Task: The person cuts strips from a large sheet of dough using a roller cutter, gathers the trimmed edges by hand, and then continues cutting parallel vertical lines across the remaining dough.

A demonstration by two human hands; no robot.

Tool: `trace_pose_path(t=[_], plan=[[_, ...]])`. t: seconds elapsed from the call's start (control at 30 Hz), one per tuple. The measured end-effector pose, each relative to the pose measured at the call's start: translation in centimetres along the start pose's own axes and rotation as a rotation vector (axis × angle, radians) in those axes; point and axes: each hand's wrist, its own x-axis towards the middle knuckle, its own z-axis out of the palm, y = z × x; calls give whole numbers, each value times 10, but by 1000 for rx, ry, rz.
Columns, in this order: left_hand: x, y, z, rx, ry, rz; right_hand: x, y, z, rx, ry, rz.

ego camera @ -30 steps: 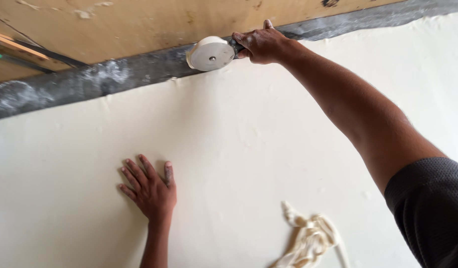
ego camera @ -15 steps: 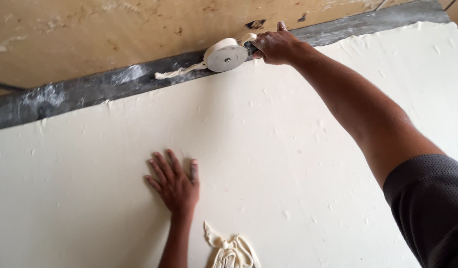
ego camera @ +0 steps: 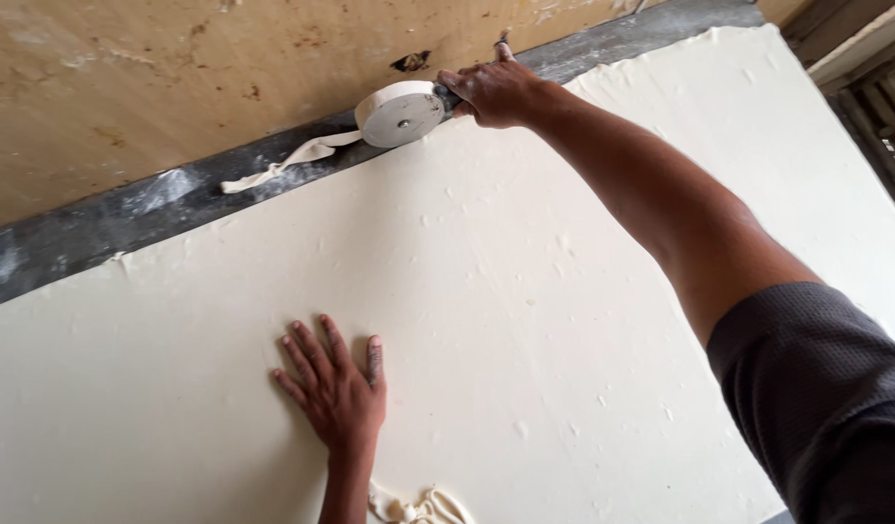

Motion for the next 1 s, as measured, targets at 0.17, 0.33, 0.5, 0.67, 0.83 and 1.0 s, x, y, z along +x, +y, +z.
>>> trace_pose_path(t=[0.17, 0.33, 0.5, 0.67, 0.83, 1.0], plan=[[-2, -3, 9, -32, 24, -5, -5, 21, 2, 1, 89, -57], [1, -10, 16, -16, 44, 27, -24, 56, 7, 72, 96, -25], [-3, -4, 16, 14, -10, -87, -45, 124, 20, 125, 128, -58], [-13, 67, 41, 41, 17, -214, -60, 206, 45, 119, 166, -67], [-23, 198, 69, 69, -44, -263, -87, 288, 61, 85, 220, -83], [-34, 316, 78, 122, -69, -120, -118, 353, 58, 42, 72, -3]])
